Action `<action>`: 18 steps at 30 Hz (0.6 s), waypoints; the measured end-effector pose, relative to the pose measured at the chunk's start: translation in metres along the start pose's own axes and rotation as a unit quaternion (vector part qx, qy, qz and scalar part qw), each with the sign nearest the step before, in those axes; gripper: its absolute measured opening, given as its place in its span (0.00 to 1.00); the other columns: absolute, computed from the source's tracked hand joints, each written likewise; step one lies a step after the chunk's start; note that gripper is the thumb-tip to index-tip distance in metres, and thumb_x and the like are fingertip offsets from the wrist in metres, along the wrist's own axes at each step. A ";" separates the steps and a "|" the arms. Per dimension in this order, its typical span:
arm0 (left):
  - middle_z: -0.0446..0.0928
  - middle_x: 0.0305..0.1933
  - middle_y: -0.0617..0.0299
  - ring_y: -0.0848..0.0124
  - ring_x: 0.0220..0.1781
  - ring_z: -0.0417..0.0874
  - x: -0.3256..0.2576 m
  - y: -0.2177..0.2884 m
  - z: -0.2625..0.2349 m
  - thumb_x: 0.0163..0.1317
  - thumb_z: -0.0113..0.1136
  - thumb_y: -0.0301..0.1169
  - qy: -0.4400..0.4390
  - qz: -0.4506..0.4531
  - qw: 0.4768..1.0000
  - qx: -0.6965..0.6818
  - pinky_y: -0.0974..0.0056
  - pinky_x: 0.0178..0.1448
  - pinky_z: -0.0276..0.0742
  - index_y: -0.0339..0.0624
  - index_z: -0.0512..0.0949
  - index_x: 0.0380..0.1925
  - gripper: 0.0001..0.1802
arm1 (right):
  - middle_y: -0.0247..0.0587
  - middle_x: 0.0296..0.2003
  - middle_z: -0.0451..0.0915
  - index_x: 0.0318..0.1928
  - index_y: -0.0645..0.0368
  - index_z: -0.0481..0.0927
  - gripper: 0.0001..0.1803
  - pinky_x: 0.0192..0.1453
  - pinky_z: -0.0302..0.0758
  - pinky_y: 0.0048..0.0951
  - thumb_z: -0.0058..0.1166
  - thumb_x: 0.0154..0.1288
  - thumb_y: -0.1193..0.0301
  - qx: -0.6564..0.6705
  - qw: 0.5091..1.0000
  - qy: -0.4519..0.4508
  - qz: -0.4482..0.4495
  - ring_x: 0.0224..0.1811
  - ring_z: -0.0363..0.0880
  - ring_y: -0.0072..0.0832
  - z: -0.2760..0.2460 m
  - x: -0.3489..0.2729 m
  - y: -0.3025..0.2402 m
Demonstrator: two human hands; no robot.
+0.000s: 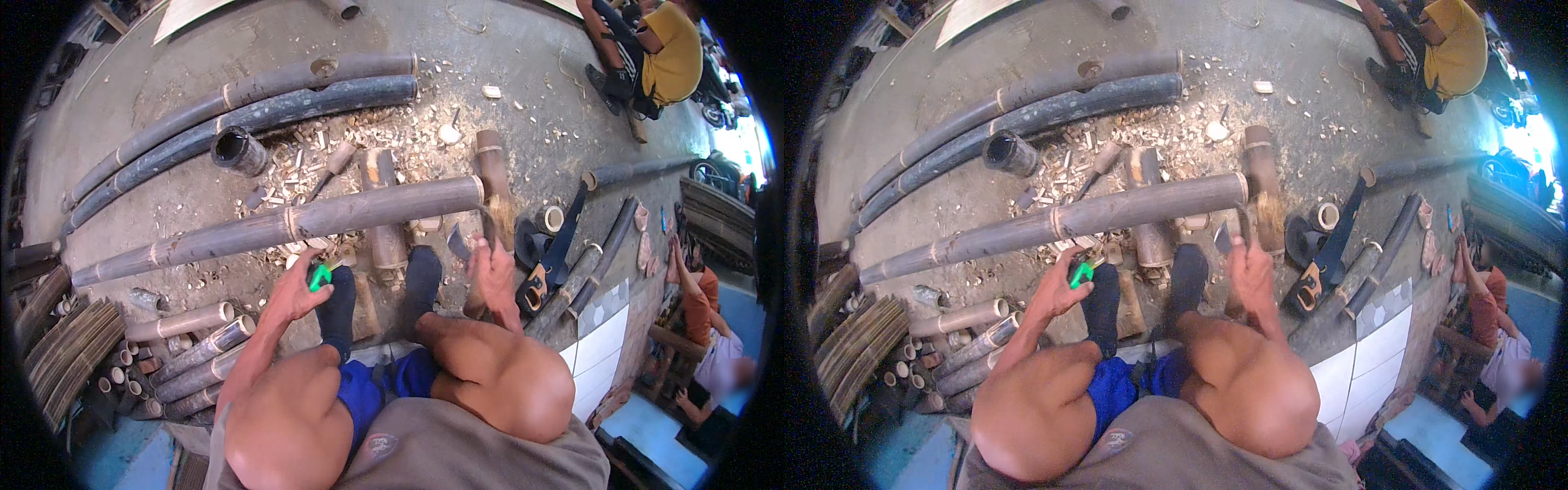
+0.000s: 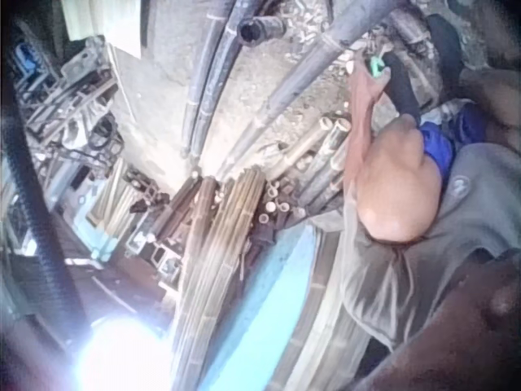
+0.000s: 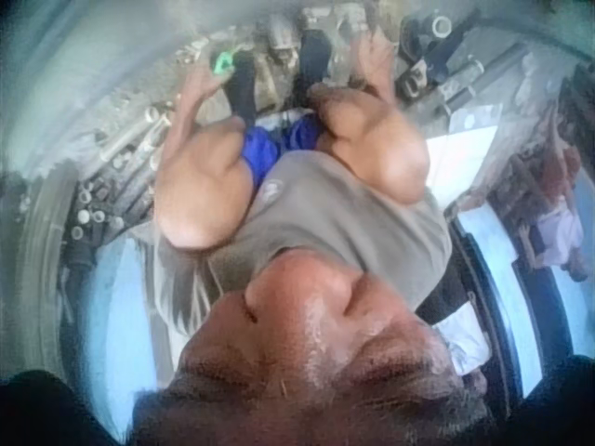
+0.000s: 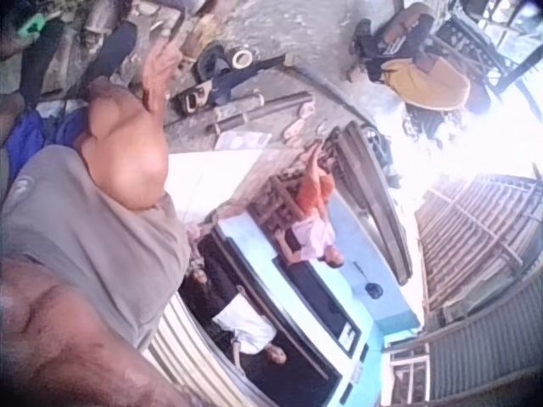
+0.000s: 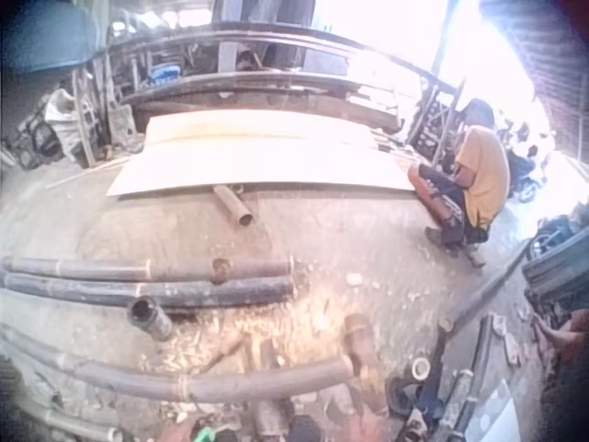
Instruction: The person selects a bamboo pole, measures it with a tape measure, and uses a wooden mallet to drive a smaller bamboo piece into the pole. The person then uses a chisel to carve and shape the bamboo.
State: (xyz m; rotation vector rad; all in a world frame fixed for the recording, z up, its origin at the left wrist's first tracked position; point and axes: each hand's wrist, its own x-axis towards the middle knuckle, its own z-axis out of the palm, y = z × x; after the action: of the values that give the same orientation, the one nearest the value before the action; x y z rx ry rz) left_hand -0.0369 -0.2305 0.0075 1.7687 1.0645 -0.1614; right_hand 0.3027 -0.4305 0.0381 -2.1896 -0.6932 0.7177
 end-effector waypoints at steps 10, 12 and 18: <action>0.84 0.59 0.49 0.48 0.64 0.83 -0.117 -0.052 0.004 0.61 0.70 0.45 0.205 -0.148 0.956 0.147 0.54 0.66 0.78 0.49 0.74 0.68 0.35 | 0.38 0.22 0.80 0.48 0.67 0.81 0.25 0.30 0.76 0.36 0.48 0.84 0.53 0.121 0.983 0.139 0.012 0.23 0.80 0.29 -0.099 -0.086 0.005; 0.84 0.60 0.47 0.47 0.64 0.82 -0.119 -0.066 -0.010 0.63 0.69 0.46 0.217 -0.112 0.956 0.163 0.53 0.67 0.78 0.48 0.74 0.69 0.35 | 0.37 0.22 0.80 0.50 0.66 0.81 0.25 0.30 0.75 0.35 0.48 0.84 0.53 0.122 0.975 0.183 -0.023 0.23 0.79 0.28 -0.116 -0.101 -0.008; 0.81 0.63 0.39 0.43 0.64 0.82 -0.087 -0.101 -0.110 0.66 0.69 0.48 0.249 0.030 0.947 0.201 0.48 0.68 0.77 0.43 0.73 0.71 0.37 | 0.33 0.23 0.78 0.56 0.65 0.83 0.26 0.29 0.72 0.31 0.47 0.85 0.53 0.060 0.923 0.366 -0.106 0.24 0.77 0.23 -0.218 -0.148 -0.043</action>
State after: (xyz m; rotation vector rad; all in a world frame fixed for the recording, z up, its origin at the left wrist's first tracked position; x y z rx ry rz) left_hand -0.2004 -0.1834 0.0373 2.2822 1.4044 0.1257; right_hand 0.3333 -0.6023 0.2398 -2.0104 -0.4577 -0.1819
